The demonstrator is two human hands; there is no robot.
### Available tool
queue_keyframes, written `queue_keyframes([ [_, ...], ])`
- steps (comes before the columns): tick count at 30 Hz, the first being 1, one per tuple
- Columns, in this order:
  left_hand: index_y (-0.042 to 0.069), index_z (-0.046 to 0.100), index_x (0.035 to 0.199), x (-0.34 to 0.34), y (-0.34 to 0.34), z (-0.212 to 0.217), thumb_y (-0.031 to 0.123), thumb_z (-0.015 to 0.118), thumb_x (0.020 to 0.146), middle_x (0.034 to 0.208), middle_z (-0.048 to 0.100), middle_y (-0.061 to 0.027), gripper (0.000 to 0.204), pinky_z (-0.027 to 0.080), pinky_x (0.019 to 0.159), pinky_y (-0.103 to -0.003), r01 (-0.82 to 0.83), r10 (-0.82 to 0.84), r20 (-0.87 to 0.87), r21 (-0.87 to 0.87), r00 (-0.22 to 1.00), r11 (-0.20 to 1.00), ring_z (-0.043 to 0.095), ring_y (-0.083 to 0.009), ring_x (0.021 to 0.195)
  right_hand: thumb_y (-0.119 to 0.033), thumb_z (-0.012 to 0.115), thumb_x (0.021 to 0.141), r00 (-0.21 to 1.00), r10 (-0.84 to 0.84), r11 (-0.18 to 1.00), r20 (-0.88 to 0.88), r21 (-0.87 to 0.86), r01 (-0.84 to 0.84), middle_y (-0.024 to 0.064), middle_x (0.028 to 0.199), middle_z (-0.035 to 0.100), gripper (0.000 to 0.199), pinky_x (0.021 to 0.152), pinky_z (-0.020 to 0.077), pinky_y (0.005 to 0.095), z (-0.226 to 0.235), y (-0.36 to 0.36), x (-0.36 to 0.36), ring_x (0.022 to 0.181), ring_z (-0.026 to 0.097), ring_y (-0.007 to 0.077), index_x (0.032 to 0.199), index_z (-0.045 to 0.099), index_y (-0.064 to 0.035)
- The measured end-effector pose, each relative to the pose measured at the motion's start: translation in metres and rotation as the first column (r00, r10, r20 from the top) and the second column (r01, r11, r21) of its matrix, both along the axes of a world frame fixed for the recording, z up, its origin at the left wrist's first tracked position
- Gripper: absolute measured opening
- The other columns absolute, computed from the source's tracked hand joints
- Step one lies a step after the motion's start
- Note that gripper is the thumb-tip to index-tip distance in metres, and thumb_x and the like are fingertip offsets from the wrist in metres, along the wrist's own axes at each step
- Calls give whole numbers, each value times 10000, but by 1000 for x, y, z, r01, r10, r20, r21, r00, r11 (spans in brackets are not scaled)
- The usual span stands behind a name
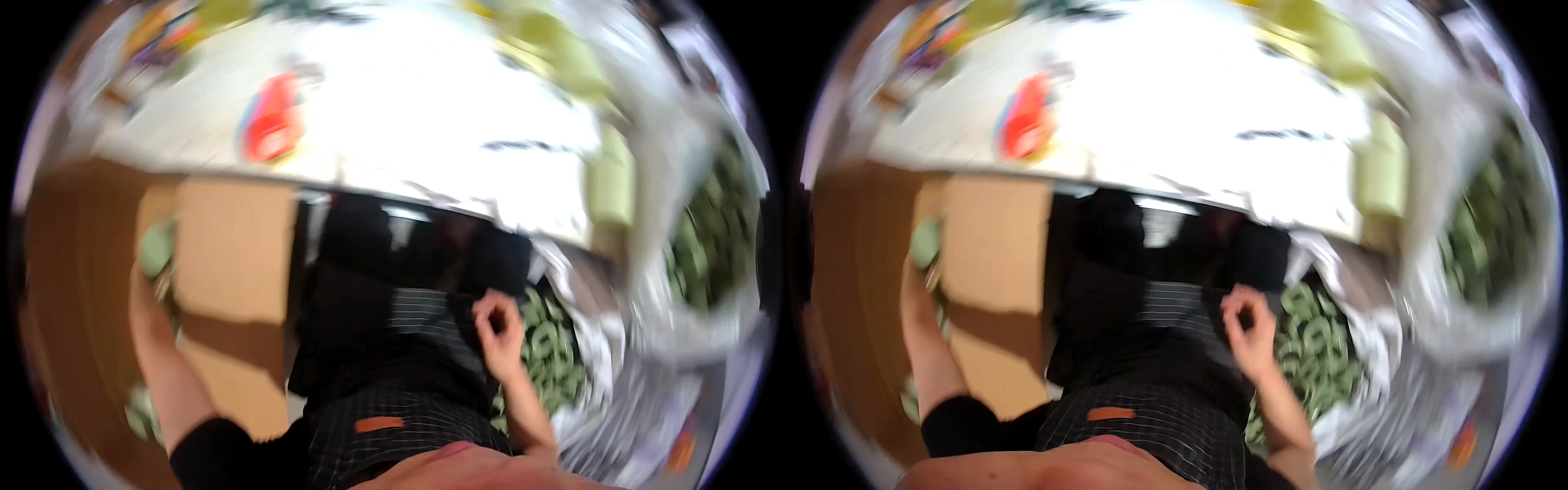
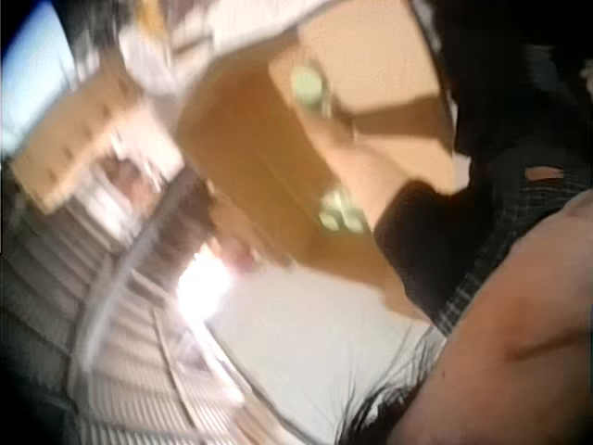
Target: The person places a green lid onto a large beige pitcher, puts the assembly into a clear plastic bag, and then places the bagged pitcher into a cardboard box.
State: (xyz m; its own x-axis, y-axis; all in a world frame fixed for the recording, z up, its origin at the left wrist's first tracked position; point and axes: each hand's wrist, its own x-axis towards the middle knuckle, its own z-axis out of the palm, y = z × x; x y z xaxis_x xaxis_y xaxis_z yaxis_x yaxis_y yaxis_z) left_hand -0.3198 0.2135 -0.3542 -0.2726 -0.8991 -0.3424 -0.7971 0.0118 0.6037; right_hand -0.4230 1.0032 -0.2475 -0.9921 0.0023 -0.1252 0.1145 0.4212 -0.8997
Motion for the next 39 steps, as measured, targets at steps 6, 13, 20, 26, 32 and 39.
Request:
queue_keyframes([
  [6,-72,524,1270,-96,-67,-14,321,653,875,1146,641,-227,572,529,875,-444,-60,56,158,20,986,998,632,-362,1063,-241,639,964,526,-843,525,-111,-374,764,125,1084,602,433,791,507,288,0,183,-129,983,632,227,1220,492,76],
  [13,-79,541,1252,-173,-17,21,361,686,849,1133,653,-232,614,539,861,-453,113,-47,220,-301,974,947,638,-373,1058,-267,649,961,379,-919,368,-113,-593,716,88,1001,582,430,648,474,294,-16,276,-235,860,593,174,1230,526,45],
  [20,-7,560,1265,-217,294,135,108,545,958,1252,569,-157,328,443,979,-362,552,-855,-261,-672,447,494,561,-242,1140,-180,539,1001,542,-819,355,-186,-907,225,68,954,679,196,734,535,334,33,150,-162,811,636,170,1020,627,-5],
  [26,-18,415,1415,-212,601,119,382,609,961,1379,522,-159,636,348,1099,-381,996,-654,-751,-89,-87,-30,481,-246,1291,-248,554,998,849,-493,573,-188,-805,154,6,827,609,201,713,491,253,-38,65,-53,756,561,75,891,589,-81],
  [32,-17,585,1129,-211,581,130,181,581,984,1079,664,-72,245,475,902,-289,920,-671,-684,392,288,-5,615,-129,973,-102,621,921,598,-797,547,-88,-525,652,43,870,649,140,691,511,279,-81,148,21,750,616,136,1038,613,-26],
  [39,-15,578,1189,-173,541,147,186,635,956,1138,667,-94,313,472,939,-315,795,-722,-496,594,482,123,626,-158,1028,-87,591,833,880,-471,762,52,527,377,196,1034,654,229,876,498,416,-273,195,105,1002,614,391,1038,654,-7],
])
